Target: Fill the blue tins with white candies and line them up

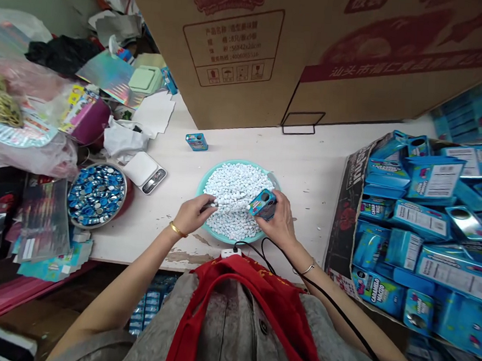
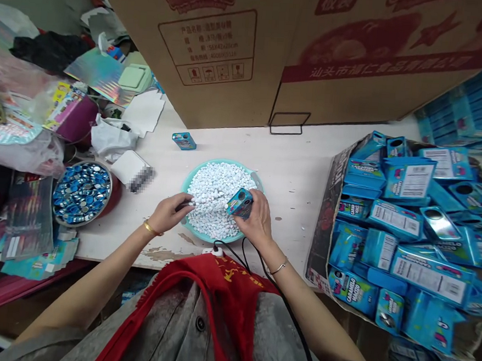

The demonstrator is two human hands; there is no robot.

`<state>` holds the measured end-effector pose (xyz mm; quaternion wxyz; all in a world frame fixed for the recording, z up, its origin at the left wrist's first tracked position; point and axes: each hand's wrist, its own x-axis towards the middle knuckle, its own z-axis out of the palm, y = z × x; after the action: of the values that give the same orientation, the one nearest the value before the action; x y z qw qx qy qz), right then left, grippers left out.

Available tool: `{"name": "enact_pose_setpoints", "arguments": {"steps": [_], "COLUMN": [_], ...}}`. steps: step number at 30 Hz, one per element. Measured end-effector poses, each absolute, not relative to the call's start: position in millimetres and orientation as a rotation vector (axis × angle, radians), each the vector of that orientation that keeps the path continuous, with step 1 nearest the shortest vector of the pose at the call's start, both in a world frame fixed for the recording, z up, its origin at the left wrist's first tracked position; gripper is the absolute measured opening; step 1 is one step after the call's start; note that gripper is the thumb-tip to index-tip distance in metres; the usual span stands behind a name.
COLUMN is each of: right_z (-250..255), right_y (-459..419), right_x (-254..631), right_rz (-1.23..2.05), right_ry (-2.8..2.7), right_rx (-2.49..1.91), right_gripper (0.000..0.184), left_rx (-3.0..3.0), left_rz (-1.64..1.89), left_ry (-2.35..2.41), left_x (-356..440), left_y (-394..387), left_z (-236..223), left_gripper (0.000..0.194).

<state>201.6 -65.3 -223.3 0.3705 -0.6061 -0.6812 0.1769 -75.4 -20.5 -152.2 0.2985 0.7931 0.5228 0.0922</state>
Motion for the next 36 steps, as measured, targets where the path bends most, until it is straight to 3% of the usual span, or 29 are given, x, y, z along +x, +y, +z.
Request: {"name": "enact_pose_setpoints", "arguments": {"steps": [4, 12, 17, 21, 25, 29, 32, 36], "right_z": [-222, -217, -220, -222, -223, -222, -221, -220], "right_y": [-63, -62, -64, -64, -64, -64, -65, -68], "right_x": [195, 175, 175, 182, 193, 198, 198, 199], "right_rz": [0.382, 0.423, 0.449, 0.487, 0.549, 0.578, 0.591, 0.588], "right_ry": [-1.831, -1.851, -1.833, -1.775, -1.700, -1.660, -1.654, -1.649], "right_rx": [-1.493, -1.400, -1.392, -1.427, -1.522, -1.573, -1.593, -1.609], "right_gripper": [0.078, 0.077, 0.076, 0.079, 0.080, 0.080, 0.080, 0.080], "left_rx": [2.296, 2.584, 2.650, 2.520, 2.198, 2.050, 1.997, 1.971], "left_rz": [0.079, -0.683, -0.683, -0.549, -0.548, -0.282, -0.149, -0.076], "left_ry": [1.245, 1.290, 1.271, 1.542, 1.677, 1.672, 1.669, 1.612], "left_x": [-64, 3, 14, -33, -74, -51, -27, -37], "left_y": [-3, 6, -1, 0, -12, -27, -29, -27], "left_z": [-103, -23, 0, -38, -131, -212, -236, -230], "left_gripper": [0.027, 0.020, 0.020, 0.020, 0.014, 0.022, 0.027, 0.026]}}
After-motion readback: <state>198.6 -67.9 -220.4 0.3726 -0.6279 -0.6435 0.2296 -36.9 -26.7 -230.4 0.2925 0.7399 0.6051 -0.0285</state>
